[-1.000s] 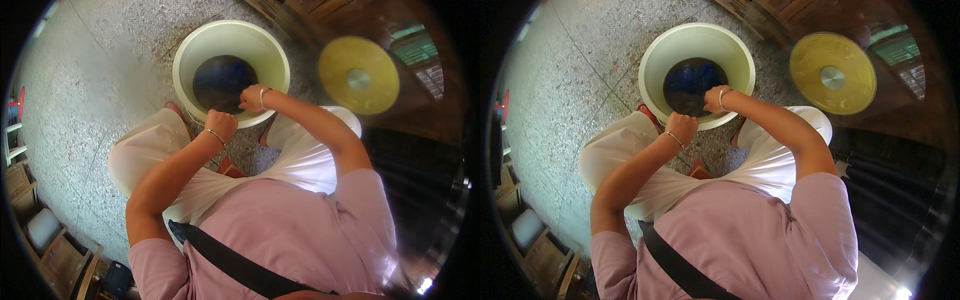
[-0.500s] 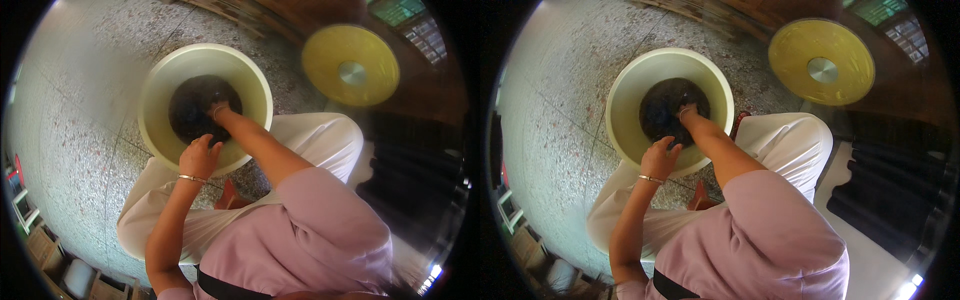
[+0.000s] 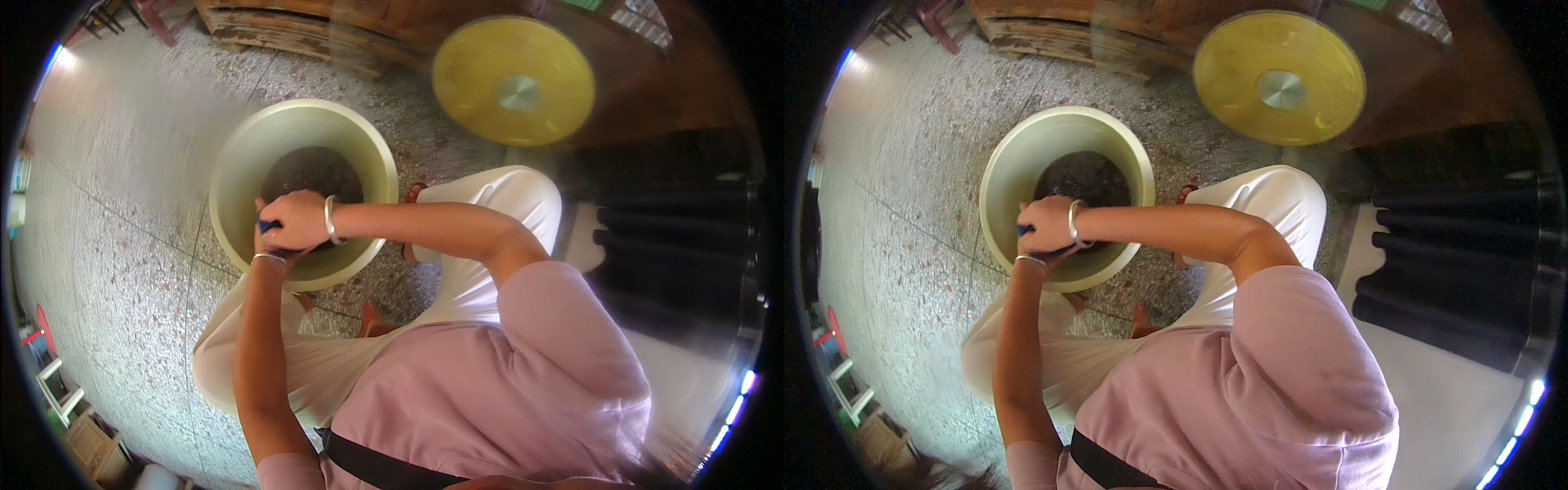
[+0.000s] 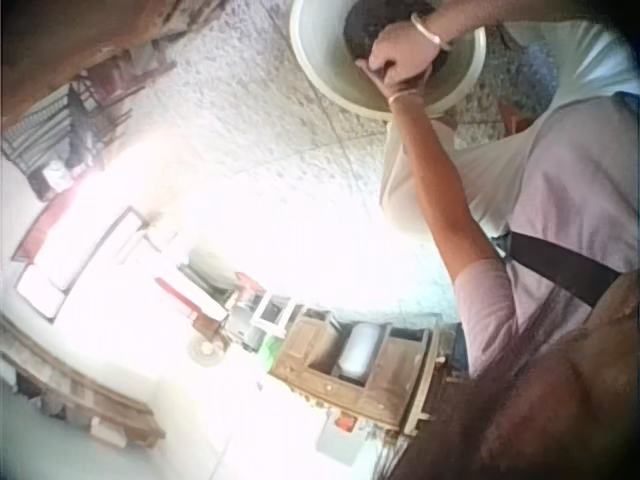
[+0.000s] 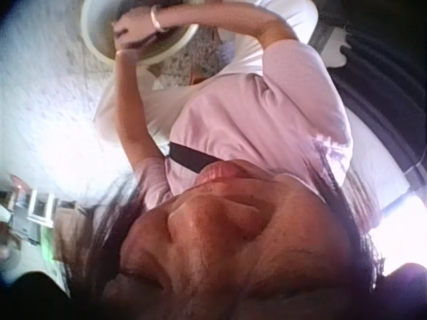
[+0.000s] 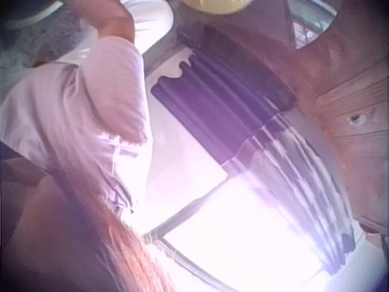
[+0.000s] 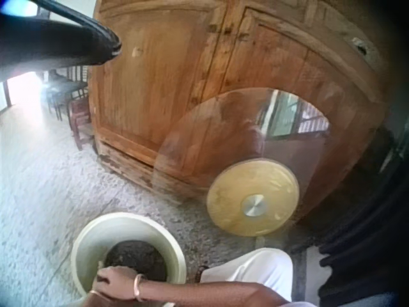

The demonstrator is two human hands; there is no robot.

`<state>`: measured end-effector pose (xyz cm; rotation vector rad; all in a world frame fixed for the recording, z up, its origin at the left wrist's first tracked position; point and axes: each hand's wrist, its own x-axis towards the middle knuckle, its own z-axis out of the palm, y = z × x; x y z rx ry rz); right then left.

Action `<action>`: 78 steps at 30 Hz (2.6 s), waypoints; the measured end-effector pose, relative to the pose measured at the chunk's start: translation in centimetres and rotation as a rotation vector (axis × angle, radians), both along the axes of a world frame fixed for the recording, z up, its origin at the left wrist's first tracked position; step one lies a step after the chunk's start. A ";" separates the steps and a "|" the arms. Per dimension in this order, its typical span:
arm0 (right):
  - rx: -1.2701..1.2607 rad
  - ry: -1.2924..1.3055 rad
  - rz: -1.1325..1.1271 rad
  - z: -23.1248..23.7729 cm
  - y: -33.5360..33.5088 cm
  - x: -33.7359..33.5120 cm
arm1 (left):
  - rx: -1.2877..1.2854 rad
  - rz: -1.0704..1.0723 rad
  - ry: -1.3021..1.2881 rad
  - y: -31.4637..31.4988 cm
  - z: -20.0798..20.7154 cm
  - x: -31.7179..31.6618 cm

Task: The person wipes the underside of a circular glass table with a blue cloth, repeatedly dipping the cloth into a bucket of water and wringing it out.

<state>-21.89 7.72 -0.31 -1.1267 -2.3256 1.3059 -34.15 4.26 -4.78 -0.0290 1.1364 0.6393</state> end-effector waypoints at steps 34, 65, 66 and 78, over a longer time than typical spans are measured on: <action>-0.308 -0.882 -0.035 -23.2 3.9 -0.8 | 0.046 0.018 0.438 -0.5 -3.5 0.4; 0.204 0.242 -0.558 -3.6 2.1 -1.2 | 0.176 0.317 0.289 0.7 -0.9 1.4; 0.158 0.181 -0.536 -3.8 2.6 -0.4 | 0.268 0.269 0.354 0.6 -1.1 1.5; -0.082 -0.676 -0.051 -13.7 9.5 5.8 | 0.347 0.027 0.836 0.3 -5.5 -1.0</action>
